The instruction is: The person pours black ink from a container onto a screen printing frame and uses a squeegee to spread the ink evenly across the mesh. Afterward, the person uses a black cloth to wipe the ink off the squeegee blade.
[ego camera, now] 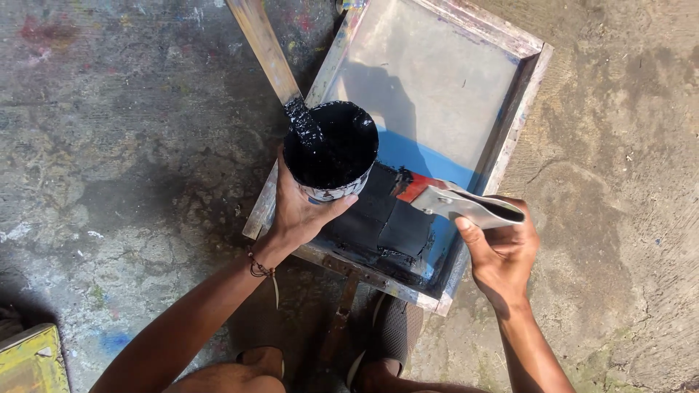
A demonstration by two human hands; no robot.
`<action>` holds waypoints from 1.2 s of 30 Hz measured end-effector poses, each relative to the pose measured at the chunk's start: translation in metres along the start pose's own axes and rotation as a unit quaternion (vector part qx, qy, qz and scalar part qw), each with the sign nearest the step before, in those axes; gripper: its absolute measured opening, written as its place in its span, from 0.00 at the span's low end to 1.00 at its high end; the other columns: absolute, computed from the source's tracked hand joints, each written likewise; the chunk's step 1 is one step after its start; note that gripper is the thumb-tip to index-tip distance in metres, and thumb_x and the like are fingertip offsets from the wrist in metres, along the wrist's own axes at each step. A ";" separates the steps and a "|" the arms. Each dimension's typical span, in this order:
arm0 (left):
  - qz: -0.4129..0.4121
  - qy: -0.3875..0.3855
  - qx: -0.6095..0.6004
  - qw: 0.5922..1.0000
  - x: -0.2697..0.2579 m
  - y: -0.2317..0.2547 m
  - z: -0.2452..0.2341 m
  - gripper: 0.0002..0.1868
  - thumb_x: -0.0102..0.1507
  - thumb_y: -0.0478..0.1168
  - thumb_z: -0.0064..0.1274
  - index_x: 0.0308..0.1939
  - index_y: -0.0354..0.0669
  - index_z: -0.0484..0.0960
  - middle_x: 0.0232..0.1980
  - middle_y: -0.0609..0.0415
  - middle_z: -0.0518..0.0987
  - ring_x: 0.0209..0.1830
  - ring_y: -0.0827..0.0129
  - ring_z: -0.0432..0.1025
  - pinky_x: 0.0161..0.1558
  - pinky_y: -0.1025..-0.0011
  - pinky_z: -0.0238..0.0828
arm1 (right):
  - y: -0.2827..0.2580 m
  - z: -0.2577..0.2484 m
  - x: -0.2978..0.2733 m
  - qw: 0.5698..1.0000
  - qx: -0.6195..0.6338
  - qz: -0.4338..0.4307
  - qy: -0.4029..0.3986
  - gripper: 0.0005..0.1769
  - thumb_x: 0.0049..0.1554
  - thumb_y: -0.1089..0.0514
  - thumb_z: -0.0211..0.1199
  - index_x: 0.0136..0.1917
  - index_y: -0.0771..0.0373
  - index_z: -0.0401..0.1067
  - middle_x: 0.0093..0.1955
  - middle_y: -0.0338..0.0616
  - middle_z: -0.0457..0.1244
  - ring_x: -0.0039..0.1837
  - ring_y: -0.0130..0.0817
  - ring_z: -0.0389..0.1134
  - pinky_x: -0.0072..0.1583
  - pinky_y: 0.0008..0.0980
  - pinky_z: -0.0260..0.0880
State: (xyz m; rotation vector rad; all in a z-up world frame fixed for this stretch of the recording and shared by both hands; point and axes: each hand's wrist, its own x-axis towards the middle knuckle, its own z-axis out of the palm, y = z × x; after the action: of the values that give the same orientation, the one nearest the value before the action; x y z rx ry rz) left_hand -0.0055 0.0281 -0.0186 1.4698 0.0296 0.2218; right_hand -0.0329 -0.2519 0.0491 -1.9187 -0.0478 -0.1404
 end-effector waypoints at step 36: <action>-0.001 -0.042 -0.043 0.998 -0.002 0.000 -0.012 0.56 0.47 0.33 0.74 0.74 0.46 0.58 0.65 0.48 0.68 0.67 0.60 0.66 0.67 0.49 0.66 | 0.092 0.058 0.005 0.878 -0.411 -0.216 -0.112 0.15 0.54 0.64 0.68 0.53 0.50 0.80 0.41 0.37 0.71 0.45 0.36 0.72 0.49 0.34 0.70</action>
State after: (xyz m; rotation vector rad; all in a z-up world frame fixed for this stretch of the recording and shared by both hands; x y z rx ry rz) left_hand -0.0090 0.0396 -0.0203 1.3912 -0.0464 0.1587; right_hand -0.0138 -0.2296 -0.0560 -2.7452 -0.6723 -0.2672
